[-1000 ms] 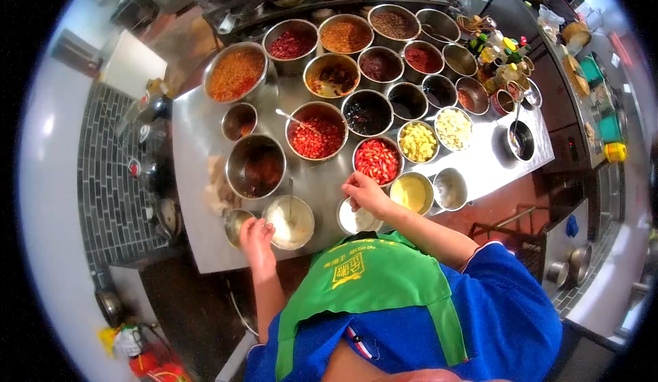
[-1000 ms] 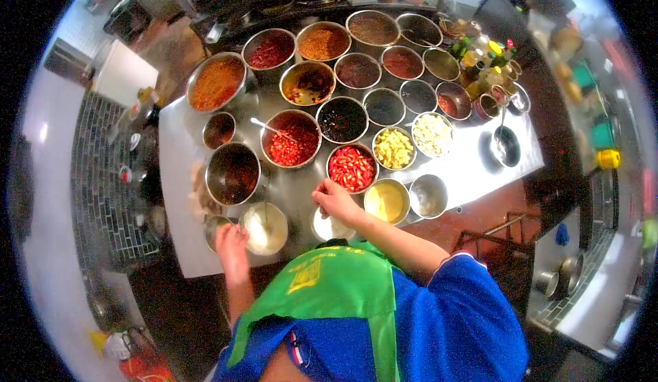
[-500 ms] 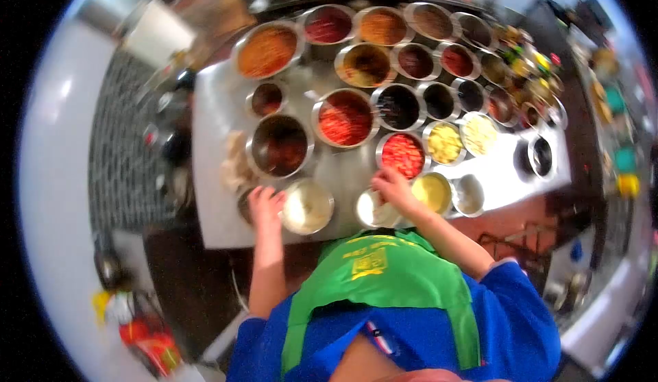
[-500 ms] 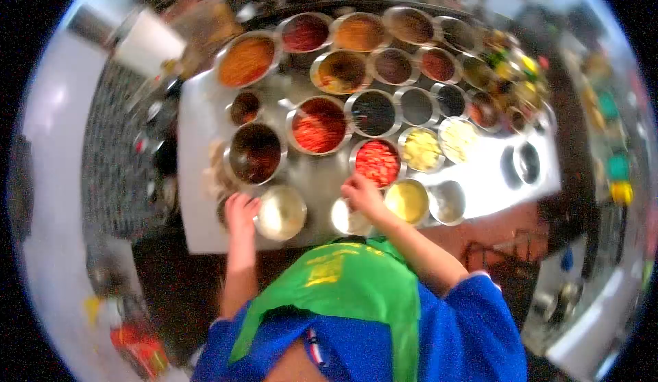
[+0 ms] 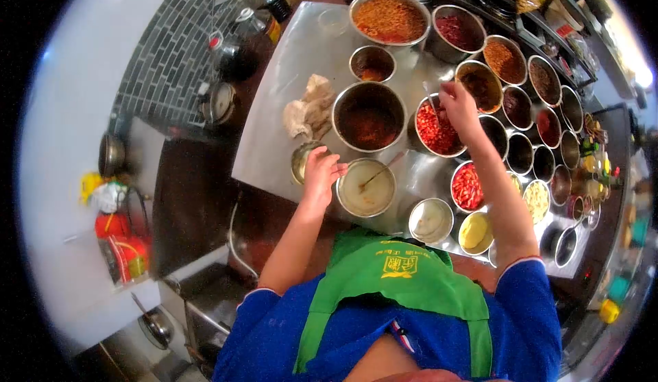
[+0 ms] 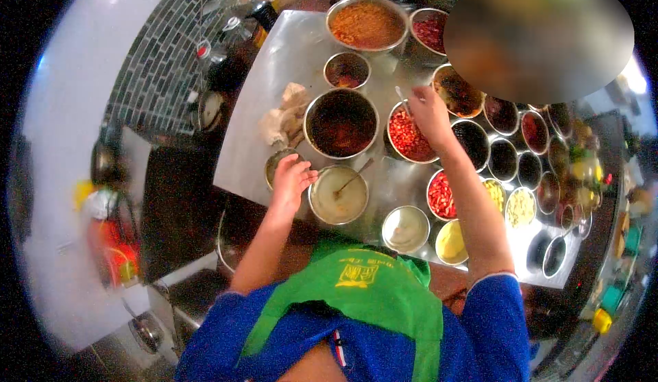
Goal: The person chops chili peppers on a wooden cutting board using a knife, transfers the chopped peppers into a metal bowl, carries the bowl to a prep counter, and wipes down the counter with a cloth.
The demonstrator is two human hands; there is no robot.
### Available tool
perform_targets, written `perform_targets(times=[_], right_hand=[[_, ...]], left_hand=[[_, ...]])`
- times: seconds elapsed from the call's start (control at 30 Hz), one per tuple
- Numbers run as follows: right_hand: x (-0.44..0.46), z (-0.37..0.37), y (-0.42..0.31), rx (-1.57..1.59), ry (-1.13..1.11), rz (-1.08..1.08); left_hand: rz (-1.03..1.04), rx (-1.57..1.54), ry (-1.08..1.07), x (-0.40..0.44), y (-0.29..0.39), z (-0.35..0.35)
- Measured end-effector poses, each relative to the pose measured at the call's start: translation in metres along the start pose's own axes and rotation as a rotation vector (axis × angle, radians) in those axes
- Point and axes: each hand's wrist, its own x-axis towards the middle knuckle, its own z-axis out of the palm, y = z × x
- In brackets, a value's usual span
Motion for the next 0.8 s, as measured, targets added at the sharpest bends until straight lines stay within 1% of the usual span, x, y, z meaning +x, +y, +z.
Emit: perform_targets(times=[0.03,0.07,0.1,0.13,0.17,0.27,0.33,0.47,0.53,0.63,0.67,0.7,0.77,0.8], right_hand=[[0.020,0.011,-0.003,-0.107,0.006,-0.054],[0.032,0.017,-0.003,-0.143,-0.017,-0.079],[0.053,0.029,0.005,-0.137,-0.052,-0.035],[0.063,0.036,-0.003,-0.131,-0.124,0.034],[0.072,0.046,-0.002,-0.053,-0.171,0.053],[0.107,0.073,0.011,-0.169,-0.183,0.031],[0.128,0.085,0.017,-0.177,-0.204,0.056],[0.158,0.104,0.007,-0.281,-0.302,0.024],[0.169,0.116,-0.007,-0.357,-0.336,0.034],[0.188,0.129,-0.014,-0.530,-0.500,0.192],[0.198,0.140,0.012,-0.427,-0.412,0.188],[0.208,0.151,0.046,-0.399,-0.420,0.034],[0.192,0.161,0.020,-0.437,-0.288,0.177],[0.182,0.163,0.007,-0.460,-0.256,0.210]], left_hand=[[0.022,-0.003,-0.024,-0.003,0.001,-0.005],[0.037,-0.015,-0.034,-0.006,0.004,-0.010],[0.052,-0.026,-0.036,-0.009,0.008,-0.014],[0.059,-0.037,-0.030,-0.016,0.010,-0.021],[0.114,-0.067,-0.007,-0.024,0.013,-0.028],[0.200,-0.047,0.178,-0.040,0.023,-0.059],[0.223,-0.059,0.327,-0.048,0.025,-0.089],[0.176,-0.115,0.487,-0.062,0.017,-0.136],[0.163,-0.150,0.486,-0.068,0.011,-0.148],[0.137,-0.203,0.471,-0.070,0.000,-0.153],[0.128,-0.194,0.466,-0.070,-0.001,-0.151],[0.119,-0.184,0.462,-0.071,0.002,-0.143],[0.108,-0.170,0.453,-0.072,0.003,-0.138],[0.107,-0.167,0.443,-0.071,0.001,-0.137]])
